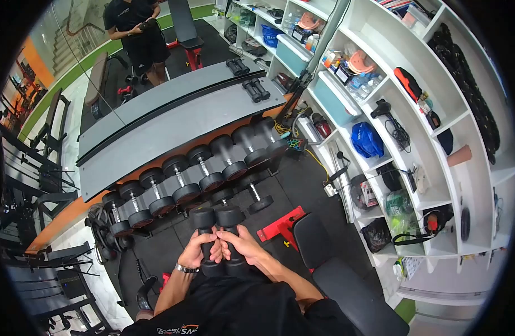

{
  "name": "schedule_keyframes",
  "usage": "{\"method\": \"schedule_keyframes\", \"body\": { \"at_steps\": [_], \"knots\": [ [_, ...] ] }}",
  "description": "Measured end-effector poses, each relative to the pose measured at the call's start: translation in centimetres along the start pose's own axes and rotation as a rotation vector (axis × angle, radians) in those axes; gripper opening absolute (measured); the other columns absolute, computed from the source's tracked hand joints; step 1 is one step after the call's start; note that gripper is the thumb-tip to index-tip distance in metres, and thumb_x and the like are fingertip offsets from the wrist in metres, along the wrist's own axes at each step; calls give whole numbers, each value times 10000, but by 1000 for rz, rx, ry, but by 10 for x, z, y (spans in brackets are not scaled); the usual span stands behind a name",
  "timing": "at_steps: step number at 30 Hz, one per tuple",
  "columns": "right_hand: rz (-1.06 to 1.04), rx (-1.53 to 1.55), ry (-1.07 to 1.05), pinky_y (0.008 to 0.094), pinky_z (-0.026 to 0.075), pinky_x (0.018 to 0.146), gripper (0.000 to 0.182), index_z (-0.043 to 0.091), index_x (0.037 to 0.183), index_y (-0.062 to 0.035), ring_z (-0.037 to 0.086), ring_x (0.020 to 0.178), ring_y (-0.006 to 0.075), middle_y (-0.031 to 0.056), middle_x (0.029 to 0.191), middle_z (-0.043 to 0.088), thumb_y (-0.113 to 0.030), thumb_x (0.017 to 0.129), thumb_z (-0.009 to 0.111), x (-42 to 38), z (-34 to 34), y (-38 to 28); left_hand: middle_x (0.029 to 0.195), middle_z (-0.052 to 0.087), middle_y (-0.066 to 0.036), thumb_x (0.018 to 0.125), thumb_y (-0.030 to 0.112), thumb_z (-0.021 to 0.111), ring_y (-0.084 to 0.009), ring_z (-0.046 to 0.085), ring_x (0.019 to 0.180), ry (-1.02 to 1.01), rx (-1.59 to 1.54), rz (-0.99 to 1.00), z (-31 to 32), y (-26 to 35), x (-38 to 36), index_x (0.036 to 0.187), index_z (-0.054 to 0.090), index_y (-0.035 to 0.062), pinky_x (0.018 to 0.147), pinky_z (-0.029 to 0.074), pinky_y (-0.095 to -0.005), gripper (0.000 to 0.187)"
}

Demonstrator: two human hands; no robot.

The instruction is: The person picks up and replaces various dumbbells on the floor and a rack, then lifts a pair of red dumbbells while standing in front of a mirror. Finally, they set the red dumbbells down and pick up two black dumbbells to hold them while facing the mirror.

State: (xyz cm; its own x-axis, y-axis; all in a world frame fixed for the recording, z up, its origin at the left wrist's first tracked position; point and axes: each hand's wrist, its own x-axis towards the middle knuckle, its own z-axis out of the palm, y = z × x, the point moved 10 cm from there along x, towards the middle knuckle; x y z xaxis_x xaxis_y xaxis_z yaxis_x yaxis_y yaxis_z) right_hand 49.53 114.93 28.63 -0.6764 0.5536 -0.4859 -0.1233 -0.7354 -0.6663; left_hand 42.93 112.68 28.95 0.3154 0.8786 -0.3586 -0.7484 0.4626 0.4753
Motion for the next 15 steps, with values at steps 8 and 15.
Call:
{"method": "schedule_keyframes", "body": {
  "at_steps": [8, 15],
  "knots": [
    [-27, -30, 79, 295, 451, 479, 202, 526, 892, -14, 537, 493, 130, 30, 639, 537, -200, 940, 588, 18, 25, -13, 619, 583, -146, 893, 128, 582, -203, 557, 446, -54, -10, -34, -15, 32, 3, 1007, 515, -40, 455, 508, -376, 214],
    [-36, -56, 165, 292, 445, 464, 226, 532, 875, -3, 540, 495, 138, 45, 639, 539, -209, 941, 598, 30, 24, -25, 652, 606, -161, 887, 119, 583, -204, 558, 445, -98, 3, -52, -13, 51, 11, 952, 534, -26, 456, 518, -364, 167]
  ]
}}
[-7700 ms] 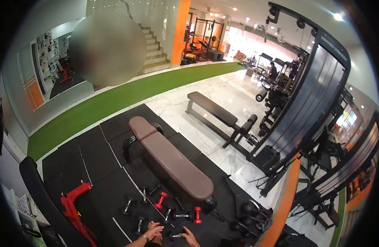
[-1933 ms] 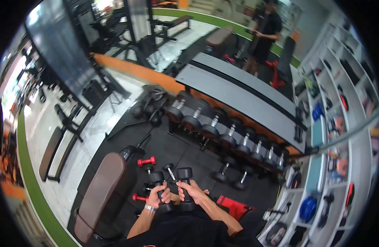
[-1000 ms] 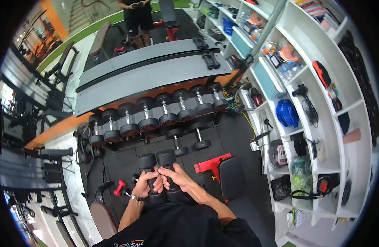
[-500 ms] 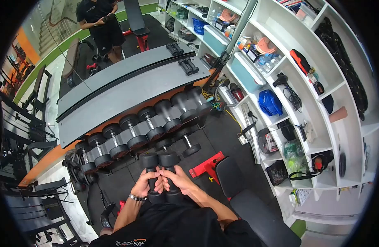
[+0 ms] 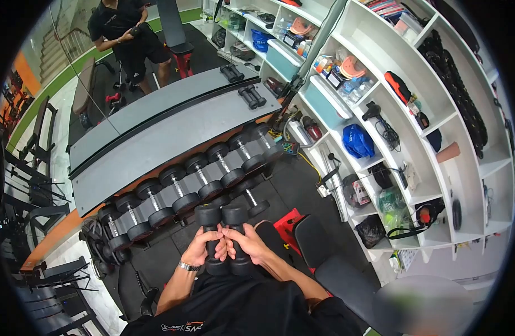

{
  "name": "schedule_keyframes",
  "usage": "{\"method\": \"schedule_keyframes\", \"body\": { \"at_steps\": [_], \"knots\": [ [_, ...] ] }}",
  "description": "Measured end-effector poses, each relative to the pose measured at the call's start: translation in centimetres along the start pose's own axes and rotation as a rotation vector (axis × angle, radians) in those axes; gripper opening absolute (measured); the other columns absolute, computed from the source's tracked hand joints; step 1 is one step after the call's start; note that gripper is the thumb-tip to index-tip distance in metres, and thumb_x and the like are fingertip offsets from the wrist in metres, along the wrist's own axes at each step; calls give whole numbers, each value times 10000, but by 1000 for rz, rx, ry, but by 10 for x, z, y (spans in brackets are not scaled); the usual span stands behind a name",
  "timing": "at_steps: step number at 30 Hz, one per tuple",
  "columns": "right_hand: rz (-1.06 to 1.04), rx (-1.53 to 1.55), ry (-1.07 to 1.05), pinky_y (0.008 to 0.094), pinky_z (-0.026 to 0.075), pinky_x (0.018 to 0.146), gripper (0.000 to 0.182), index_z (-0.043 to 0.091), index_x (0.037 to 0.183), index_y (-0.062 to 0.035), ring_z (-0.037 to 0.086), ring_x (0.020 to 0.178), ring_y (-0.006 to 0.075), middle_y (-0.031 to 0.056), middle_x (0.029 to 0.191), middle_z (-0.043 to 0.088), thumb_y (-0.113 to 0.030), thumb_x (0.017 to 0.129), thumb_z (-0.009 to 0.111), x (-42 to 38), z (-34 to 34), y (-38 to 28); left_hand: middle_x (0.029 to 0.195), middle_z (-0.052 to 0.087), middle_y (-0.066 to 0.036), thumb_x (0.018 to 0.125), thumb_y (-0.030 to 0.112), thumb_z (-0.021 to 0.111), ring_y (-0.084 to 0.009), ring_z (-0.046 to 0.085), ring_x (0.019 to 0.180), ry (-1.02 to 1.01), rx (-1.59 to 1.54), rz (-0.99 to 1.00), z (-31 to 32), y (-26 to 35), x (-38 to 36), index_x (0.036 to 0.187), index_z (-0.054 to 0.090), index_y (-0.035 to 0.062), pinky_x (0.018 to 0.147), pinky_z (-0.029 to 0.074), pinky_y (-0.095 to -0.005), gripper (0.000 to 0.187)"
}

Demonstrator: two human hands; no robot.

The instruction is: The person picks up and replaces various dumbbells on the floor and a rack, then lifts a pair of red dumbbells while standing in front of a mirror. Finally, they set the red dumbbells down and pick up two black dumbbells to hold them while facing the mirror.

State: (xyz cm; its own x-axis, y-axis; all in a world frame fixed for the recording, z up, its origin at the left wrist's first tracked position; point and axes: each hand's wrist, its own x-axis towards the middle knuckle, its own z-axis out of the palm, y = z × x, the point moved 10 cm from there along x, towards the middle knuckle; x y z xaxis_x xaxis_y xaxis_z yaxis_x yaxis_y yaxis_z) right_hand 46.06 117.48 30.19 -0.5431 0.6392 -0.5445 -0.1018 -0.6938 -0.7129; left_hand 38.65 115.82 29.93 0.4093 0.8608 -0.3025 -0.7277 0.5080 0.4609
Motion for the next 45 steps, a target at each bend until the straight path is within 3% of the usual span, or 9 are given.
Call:
{"method": "schedule_keyframes", "body": {
  "at_steps": [10, 21, 27, 35, 38, 45],
  "knots": [
    [-58, 21, -41, 280, 436, 443, 241, 588, 926, 6, 535, 508, 126, 40, 641, 542, -234, 947, 606, 26, 14, -28, 667, 601, -144, 885, 120, 591, -183, 567, 473, -73, 6, 22, -2, 34, 20, 881, 535, 24, 476, 523, -357, 112],
    [21, -3, -145, 281, 449, 461, 258, 569, 924, -15, 530, 521, 122, 29, 645, 532, -268, 973, 560, 87, -2, -76, 645, 561, -121, 855, 105, 572, -191, 553, 468, 11, 17, 122, -12, 73, 76, 881, 501, 11, 538, 558, -401, 121],
    [99, -36, -207, 290, 464, 462, 245, 565, 929, -10, 532, 514, 129, 28, 643, 525, -251, 976, 554, 142, -50, -127, 642, 562, -112, 861, 110, 574, -186, 553, 472, 103, -10, 195, -10, 90, 153, 844, 524, 0, 571, 564, -395, 122],
    [194, -175, -280, 274, 456, 456, 254, 589, 912, 0, 543, 519, 117, 31, 643, 550, -250, 950, 611, 225, -170, -208, 605, 567, -94, 872, 141, 610, -196, 584, 503, 238, -39, 270, 5, 97, 308, 857, 587, -48, 611, 564, -382, 191],
    [261, -172, -306, 269, 458, 454, 241, 579, 929, -4, 543, 513, 111, 27, 643, 550, -240, 937, 629, 244, -212, -229, 575, 535, -89, 859, 132, 592, -198, 559, 482, 362, -55, 267, 12, 91, 356, 849, 586, -58, 559, 544, -385, 190],
    [344, -138, -364, 287, 486, 502, 160, 536, 956, -9, 580, 577, 133, 59, 727, 577, -160, 919, 574, 286, -269, -263, 689, 561, -122, 844, 75, 554, -208, 566, 546, 481, -149, 363, 1, 83, 425, 873, 546, -26, 547, 521, -384, 106]
  ]
}}
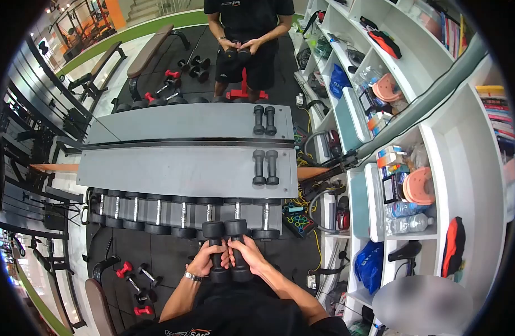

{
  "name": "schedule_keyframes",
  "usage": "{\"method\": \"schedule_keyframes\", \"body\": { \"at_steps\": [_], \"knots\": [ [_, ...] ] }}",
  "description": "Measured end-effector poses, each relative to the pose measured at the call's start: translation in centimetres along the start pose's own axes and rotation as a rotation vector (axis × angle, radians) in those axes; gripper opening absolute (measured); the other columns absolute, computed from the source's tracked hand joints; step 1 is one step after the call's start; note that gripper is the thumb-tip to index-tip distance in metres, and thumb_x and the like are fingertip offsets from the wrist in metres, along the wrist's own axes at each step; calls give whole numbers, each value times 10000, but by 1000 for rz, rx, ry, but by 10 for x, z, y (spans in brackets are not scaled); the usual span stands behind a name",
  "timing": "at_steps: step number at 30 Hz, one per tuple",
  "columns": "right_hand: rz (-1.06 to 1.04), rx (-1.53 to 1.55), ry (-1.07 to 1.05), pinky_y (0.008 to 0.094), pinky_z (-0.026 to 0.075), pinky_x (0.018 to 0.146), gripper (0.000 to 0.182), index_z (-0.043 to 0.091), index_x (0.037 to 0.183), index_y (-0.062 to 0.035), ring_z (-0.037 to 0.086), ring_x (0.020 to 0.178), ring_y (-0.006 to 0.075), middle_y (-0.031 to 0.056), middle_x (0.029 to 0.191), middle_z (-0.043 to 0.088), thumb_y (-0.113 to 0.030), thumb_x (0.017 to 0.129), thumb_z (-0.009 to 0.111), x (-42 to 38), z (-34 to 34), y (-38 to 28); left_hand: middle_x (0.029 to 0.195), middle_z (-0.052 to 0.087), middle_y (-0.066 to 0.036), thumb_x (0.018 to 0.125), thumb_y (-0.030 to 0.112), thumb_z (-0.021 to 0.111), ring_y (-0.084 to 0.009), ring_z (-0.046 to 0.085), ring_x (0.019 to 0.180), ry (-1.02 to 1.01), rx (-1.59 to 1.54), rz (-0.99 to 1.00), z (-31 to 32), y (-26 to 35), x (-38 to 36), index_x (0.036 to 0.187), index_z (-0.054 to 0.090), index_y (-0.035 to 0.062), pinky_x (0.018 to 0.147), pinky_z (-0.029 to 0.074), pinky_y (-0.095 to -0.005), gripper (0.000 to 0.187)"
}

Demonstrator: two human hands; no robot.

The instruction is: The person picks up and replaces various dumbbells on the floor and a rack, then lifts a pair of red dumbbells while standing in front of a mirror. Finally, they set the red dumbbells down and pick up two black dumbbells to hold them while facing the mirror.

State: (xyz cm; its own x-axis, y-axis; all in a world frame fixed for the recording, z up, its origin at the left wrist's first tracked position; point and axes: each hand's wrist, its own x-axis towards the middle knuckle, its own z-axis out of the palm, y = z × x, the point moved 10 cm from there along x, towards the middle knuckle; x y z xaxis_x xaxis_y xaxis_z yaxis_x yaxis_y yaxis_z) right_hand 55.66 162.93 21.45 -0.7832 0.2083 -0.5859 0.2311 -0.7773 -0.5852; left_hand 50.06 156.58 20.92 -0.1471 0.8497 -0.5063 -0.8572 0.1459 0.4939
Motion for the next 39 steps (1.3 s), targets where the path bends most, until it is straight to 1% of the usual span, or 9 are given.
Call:
{"method": "schedule_keyframes", "body": {
  "at_steps": [10, 16, 17, 24, 27, 28, 31, 34, 39],
  "knots": [
    [-58, -139, -94, 307, 515, 585, 303, 418, 1181, -17, 653, 685, 210, 127, 838, 623, -61, 901, 527, 42, -35, -49, 769, 592, -134, 834, 34, 497, -227, 596, 627, 117, 46, 120, 4, 30, 64, 1045, 506, -9, 612, 530, -366, 215],
    [-147, -292, 58, 300, 514, 716, 412, 392, 1283, -32, 572, 841, 134, 67, 1002, 568, -111, 930, 588, 89, -63, -80, 859, 604, -97, 950, 119, 552, -170, 611, 666, 244, 302, 181, -18, 59, 117, 1229, 407, 31, 581, 533, -315, 326],
    [-154, -312, 73, 304, 511, 738, 424, 389, 1297, -26, 567, 858, 132, 67, 1026, 561, -112, 933, 588, 99, -67, -85, 813, 583, -76, 955, 155, 576, -166, 601, 665, 263, 374, 220, -17, 69, 124, 1127, 435, 42, 594, 538, -328, 249],
    [-295, -487, 174, 334, 397, 1001, 469, 399, 1344, 4, 499, 1153, 204, 118, 1240, 518, -79, 921, 581, 188, -110, -110, 796, 566, -60, 931, 176, 624, -126, 581, 623, 395, 857, 490, -72, 108, 208, 1117, 464, 11, 496, 511, -295, 295],
    [-312, -623, 217, 353, 372, 1035, 495, 386, 1354, 19, 476, 1211, 234, 150, 1321, 482, -66, 908, 583, 210, -118, -125, 791, 571, -65, 924, 181, 633, -116, 575, 606, 429, 961, 509, -86, 124, 240, 1082, 488, 9, 462, 493, -287, 276],
    [-345, -738, 274, 389, 399, 1013, 593, 303, 1417, 15, 507, 1216, 318, 227, 1299, 509, -99, 904, 579, 216, -121, -132, 822, 606, -93, 905, 195, 655, -143, 602, 670, 474, 991, 485, -99, 125, 252, 1108, 517, -8, 544, 512, -312, 318],
    [-289, -834, 351, 396, 389, 1038, 662, 266, 1445, 30, 480, 1263, 354, 274, 1346, 478, -119, 895, 603, 244, -138, -135, 897, 652, -144, 876, 210, 682, -200, 634, 788, 575, 1105, 554, -102, 141, 269, 1155, 533, -38, 680, 521, -348, 401],
    [-252, -855, 350, 378, 369, 1063, 715, 227, 1461, 56, 475, 1270, 364, 291, 1355, 472, -138, 894, 616, 262, -145, -141, 1062, 652, -278, 844, 252, 697, -383, 648, 989, 591, 1091, 421, -102, 147, 284, 1244, 501, -86, 840, 495, -418, 559],
    [-195, -918, 414, 388, 335, 1093, 763, 185, 1463, 90, 407, 1327, 385, 305, 1422, 393, -197, 904, 617, 278, -149, -142, 1043, 660, -273, 821, 260, 717, -380, 652, 983, 598, 1137, 408, -106, 157, 309, 1192, 541, -83, 833, 497, -423, 534]
  ]
}}
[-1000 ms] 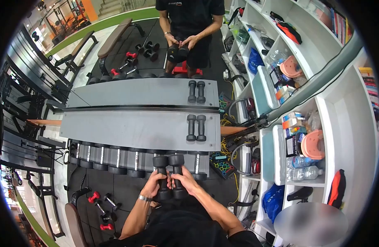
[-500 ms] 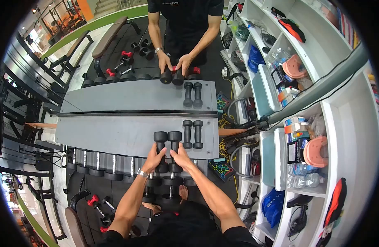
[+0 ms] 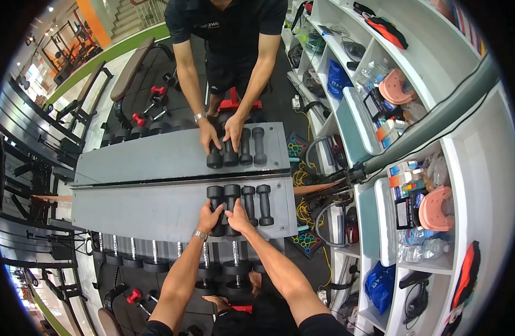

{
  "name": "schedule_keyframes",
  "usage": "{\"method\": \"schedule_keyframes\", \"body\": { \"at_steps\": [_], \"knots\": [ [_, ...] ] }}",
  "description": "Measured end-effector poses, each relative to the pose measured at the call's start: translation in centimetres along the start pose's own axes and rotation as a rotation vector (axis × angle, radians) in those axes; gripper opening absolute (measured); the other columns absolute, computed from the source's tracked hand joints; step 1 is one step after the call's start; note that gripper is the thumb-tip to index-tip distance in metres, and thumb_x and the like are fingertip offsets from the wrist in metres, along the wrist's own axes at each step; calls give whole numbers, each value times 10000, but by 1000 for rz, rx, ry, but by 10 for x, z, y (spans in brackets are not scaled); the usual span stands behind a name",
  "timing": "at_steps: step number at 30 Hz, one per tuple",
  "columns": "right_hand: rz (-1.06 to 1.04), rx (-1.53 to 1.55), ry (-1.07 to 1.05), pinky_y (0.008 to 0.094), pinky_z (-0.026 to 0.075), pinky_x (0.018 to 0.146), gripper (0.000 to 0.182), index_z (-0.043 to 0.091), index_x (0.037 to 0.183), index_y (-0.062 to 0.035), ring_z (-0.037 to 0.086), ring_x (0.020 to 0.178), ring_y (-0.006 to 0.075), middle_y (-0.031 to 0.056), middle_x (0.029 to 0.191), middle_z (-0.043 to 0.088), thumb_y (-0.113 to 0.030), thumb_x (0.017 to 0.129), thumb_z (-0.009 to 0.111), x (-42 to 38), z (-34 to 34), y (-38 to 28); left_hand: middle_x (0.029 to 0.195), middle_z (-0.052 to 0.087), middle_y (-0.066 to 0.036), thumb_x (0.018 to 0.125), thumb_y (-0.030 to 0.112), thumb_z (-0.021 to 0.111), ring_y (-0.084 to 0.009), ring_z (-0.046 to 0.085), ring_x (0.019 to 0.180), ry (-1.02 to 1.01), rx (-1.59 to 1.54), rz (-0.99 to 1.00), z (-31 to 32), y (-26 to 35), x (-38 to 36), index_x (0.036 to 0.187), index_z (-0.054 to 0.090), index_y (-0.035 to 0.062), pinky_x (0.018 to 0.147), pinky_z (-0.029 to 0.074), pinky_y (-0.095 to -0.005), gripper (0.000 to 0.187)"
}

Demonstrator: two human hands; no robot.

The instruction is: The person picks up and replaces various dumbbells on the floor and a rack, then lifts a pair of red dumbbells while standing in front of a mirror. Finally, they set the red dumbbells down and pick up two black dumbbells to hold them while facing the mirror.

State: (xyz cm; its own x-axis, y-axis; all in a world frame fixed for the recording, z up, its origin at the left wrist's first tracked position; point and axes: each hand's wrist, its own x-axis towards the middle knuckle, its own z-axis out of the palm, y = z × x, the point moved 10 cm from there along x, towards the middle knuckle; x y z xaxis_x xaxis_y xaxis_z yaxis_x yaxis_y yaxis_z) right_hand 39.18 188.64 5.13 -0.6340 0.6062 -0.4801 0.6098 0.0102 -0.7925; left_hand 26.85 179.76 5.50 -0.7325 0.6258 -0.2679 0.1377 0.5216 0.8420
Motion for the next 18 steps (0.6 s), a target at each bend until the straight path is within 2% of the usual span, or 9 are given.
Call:
{"method": "schedule_keyframes", "body": {
  "at_steps": [5, 6, 7, 10, 11, 14, 17, 18],
  "knots": [
    [-46, -54, 55, 396, 328, 1097, 739, 195, 1454, 96, 388, 1335, 401, 318, 1417, 388, -180, 903, 604, 19, 6, 11, 1065, 635, -318, 840, 294, 697, -414, 631, 1022, 11, -1, -16, 4, -20, 11, 1188, 521, -97, 851, 488, -433, 552],
    [-43, -20, 62, 419, 360, 1073, 713, 204, 1420, 133, 403, 1294, 452, 364, 1370, 392, -134, 891, 600, 20, 6, 10, 1072, 629, -325, 844, 299, 693, -417, 626, 1031, -1, -16, -27, 4, -17, 10, 1194, 514, -100, 855, 486, -435, 560],
    [-24, 1, 53, 418, 358, 1075, 715, 200, 1425, 129, 400, 1297, 451, 364, 1371, 391, -134, 892, 598, 19, 7, 11, 1096, 616, -331, 857, 301, 678, -420, 616, 1048, 18, 24, 2, 2, -9, 7, 1249, 454, -101, 863, 481, -436, 605],
    [-2, 1, 51, 414, 352, 1081, 718, 195, 1436, 116, 391, 1311, 436, 350, 1390, 381, -130, 893, 596, 21, 6, 11, 1092, 616, -326, 866, 302, 667, -425, 615, 1040, -43, -34, -81, 8, -16, 8, 1286, 405, -91, 866, 482, -434, 632],
    [-1, -9, 54, 413, 351, 1082, 718, 195, 1439, 112, 388, 1317, 429, 343, 1399, 377, -129, 894, 596, 21, 7, 13, 1093, 617, -314, 868, 302, 663, -418, 620, 1025, -58, -27, -112, 11, -22, 9, 1297, 388, -76, 868, 482, -433, 635],
    [-15, 3, 123, 404, 378, 1058, 704, 232, 1446, 83, 440, 1291, 401, 309, 1381, 431, -123, 889, 610, 22, 4, 17, 1052, 640, -231, 872, 295, 671, -291, 645, 908, -36, -57, -138, 11, -32, 10, 1274, 435, -32, 797, 507, -398, 570],
    [157, 86, 56, 393, 409, 1025, 675, 302, 1438, 48, 501, 1247, 377, 275, 1339, 502, -120, 876, 636, 6, -11, -2, 1010, 643, -204, 878, 304, 666, -268, 643, 867, -45, -44, -130, 13, -40, 17, 1272, 428, -15, 777, 509, -392, 560],
    [141, 89, 60, 386, 405, 1029, 679, 305, 1438, 53, 497, 1250, 371, 273, 1349, 493, -119, 874, 642, 9, -11, 0, 996, 642, -200, 880, 307, 664, -271, 642, 859, -61, -67, -137, 17, -47, 21, 1260, 427, -13, 775, 509, -392, 550]
  ]
}}
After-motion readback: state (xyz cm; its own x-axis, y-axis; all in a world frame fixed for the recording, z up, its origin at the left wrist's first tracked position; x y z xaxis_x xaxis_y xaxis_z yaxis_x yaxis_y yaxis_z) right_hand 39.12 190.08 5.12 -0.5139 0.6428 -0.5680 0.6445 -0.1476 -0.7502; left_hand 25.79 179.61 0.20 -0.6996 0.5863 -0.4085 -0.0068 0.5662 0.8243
